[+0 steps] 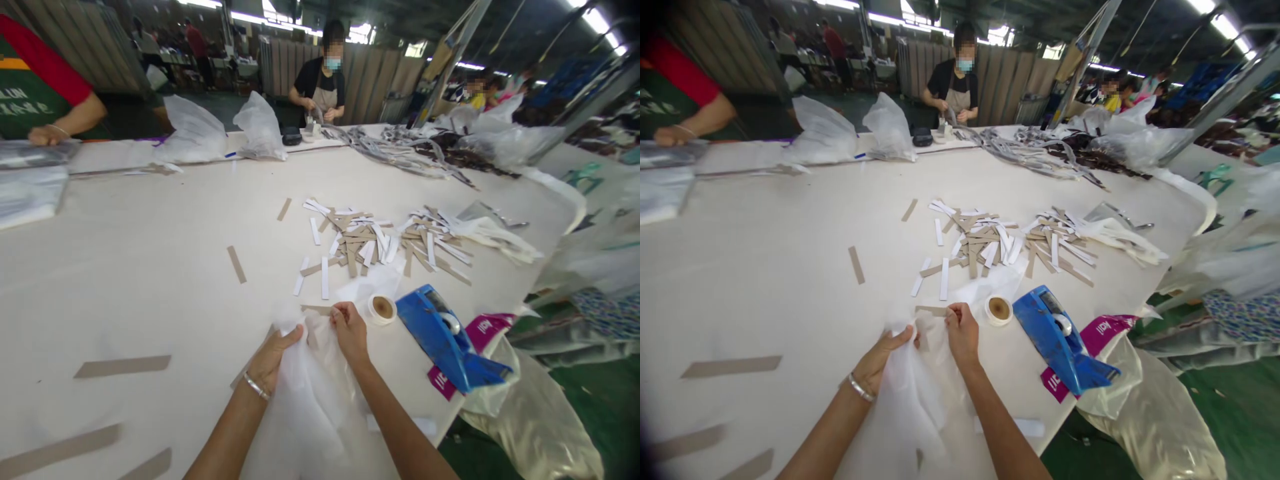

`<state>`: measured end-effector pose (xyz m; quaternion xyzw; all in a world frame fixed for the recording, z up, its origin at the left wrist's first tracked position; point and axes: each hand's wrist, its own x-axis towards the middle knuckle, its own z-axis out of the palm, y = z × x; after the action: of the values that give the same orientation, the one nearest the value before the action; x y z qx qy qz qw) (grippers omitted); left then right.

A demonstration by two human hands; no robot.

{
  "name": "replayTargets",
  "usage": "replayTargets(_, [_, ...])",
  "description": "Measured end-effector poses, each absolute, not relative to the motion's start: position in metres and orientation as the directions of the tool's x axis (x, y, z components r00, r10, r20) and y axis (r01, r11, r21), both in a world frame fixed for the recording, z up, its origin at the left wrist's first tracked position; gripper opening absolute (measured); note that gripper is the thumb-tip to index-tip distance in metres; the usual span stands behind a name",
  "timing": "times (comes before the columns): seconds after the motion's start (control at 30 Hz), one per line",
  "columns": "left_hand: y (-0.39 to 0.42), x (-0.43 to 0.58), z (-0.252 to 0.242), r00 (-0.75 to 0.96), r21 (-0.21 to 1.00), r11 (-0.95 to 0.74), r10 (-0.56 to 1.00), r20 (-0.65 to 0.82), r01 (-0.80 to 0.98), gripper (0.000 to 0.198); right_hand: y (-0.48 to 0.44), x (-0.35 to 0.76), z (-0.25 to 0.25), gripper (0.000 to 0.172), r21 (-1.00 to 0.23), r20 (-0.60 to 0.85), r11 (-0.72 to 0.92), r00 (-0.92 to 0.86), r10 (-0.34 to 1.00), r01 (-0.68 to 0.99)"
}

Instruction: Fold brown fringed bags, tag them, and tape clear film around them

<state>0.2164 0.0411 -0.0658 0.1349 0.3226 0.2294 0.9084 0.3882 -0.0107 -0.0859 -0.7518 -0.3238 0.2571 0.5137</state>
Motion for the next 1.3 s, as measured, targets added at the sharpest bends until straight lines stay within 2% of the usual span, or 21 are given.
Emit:
replayTargets(0.1, [0.036,0.218,-0.063,0.690,0.425,0.855,0.500,-0.523,-0.298,0.030,-0.010,0.378,-0.095,0.022,-0.918,0.049,-0.239,0.688,0.724,0.316])
replayTargets(0.2, [0.034,0.212,-0.058,0.648,0.439,0.840,0.532,-0.546,-0.320,0.027,-0.010,0.374,-0.096,0.023,-0.856,0.164,-0.202,0.621,0.766,0.475])
replayTargets(0.3, [0.032,0.194,-0.054,0.638,0.438,0.817,0.571,-0.517,-0.376,0.024,-0.008,0.372,-0.094,0.025,-0.810,0.229,-0.178,0.581,0.781,0.559])
replayTargets(0.47, [0.008,0.170,-0.050,0.534,0.501,0.754,0.656,-0.534,-0.425,0.037,0.003,0.360,-0.096,0.027,-0.805,0.256,-0.210,0.644,0.721,0.555])
replayTargets(0.6, [-0.009,0.185,-0.048,0.327,0.635,0.633,0.773,-0.543,-0.443,0.042,0.007,0.352,-0.098,0.027,-0.834,0.253,-0.208,0.690,0.679,0.511])
replayTargets(0.7, [-0.009,0.200,-0.047,0.252,0.669,0.577,0.813,-0.525,-0.469,0.043,0.006,0.351,-0.099,0.027,-0.852,0.244,-0.196,0.700,0.672,0.485])
replayTargets(0.83, [-0.002,0.198,-0.051,0.343,0.582,0.627,0.776,-0.530,-0.518,0.040,0.001,0.351,-0.096,0.027,-0.792,0.310,-0.131,0.577,0.756,0.597])
replayTargets(0.9, [0.003,0.186,-0.053,0.344,0.527,0.664,0.736,-0.583,-0.530,0.038,-0.002,0.349,-0.092,0.028,-0.726,0.345,-0.095,0.480,0.807,0.681])
replayTargets(1.0, [0.008,0.162,-0.052,0.315,0.450,0.692,0.684,-0.658,-0.564,0.039,-0.004,0.341,-0.086,0.028,-0.578,0.356,-0.020,0.274,0.893,0.816])
replayTargets(1.1, [0.013,0.142,-0.046,0.450,0.305,0.704,0.668,-0.593,-0.641,0.041,-0.002,0.333,-0.087,0.026,-0.396,0.318,0.023,0.114,0.941,0.918])
replayTargets(1.2, [0.013,0.137,-0.041,0.525,0.192,0.651,0.724,-0.447,-0.735,0.036,0.001,0.327,-0.096,0.031,-0.295,0.295,-0.055,0.145,0.944,0.954])
replayTargets(1.3, [0.007,0.148,-0.045,0.601,0.164,0.697,0.694,-0.396,-0.698,0.041,0.002,0.328,-0.102,0.037,-0.361,0.262,-0.134,0.238,0.935,0.923])
